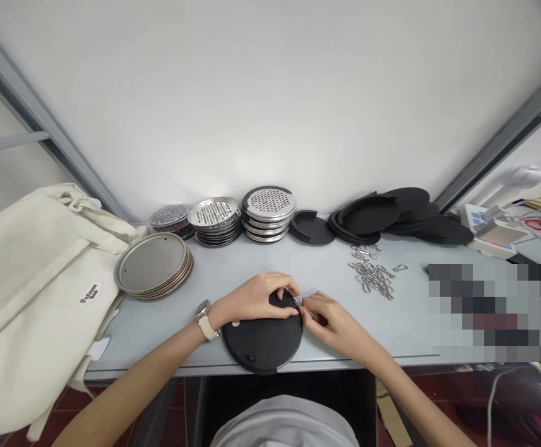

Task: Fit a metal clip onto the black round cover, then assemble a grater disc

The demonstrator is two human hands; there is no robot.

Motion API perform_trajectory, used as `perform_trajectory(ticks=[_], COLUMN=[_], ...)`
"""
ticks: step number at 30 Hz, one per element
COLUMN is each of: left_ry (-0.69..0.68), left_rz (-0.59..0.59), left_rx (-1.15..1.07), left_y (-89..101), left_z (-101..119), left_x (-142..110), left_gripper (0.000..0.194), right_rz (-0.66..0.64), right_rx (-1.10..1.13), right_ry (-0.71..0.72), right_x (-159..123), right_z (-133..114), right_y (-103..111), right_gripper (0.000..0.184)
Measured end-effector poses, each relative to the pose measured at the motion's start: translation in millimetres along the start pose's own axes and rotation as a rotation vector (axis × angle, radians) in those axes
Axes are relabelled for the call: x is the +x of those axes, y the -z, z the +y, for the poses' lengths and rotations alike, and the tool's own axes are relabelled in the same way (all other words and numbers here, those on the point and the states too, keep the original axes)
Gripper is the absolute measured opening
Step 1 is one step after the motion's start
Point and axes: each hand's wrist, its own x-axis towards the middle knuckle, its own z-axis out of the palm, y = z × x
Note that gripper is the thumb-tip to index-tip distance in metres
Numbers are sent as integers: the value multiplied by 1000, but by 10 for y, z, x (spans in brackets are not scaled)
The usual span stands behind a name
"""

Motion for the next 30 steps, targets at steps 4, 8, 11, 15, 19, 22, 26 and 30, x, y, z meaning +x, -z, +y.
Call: perform_trajectory(ticks=[4, 8, 11, 15, 19, 22, 26, 30], left_ry=[1, -12, -4, 9, 7, 4, -11, -23], left_rz=[-14, -8, 0, 35, 61, 75, 80, 98], left_rx=[-10, -8, -9, 0, 57, 99, 111, 174], left_y=[4, 3, -7, -19, -16, -13, -21, -32], left_z=[-5, -13, -16, -7, 16, 22, 15, 0], left_x=[3, 3, -2, -15, -25, -26, -20, -16], left_gripper=[20, 19, 19, 20, 26, 29, 27, 28], right_rz=[3, 7, 11, -7, 0, 9, 0, -20], right_rx=[-1, -6, -3, -24, -49, -57, -60, -67], right_ry=[1, 3, 7, 16, -8, -37, -57, -51], right_x=[-1, -5, -5, 5, 23, 41, 72, 102], right_z=[14, 18, 11, 2, -14, -35, -47, -31], right_y=[-14, -20, -14, -14, -32, -38, -31, -28], right_gripper=[32, 31, 30, 31, 32, 34, 33, 32])
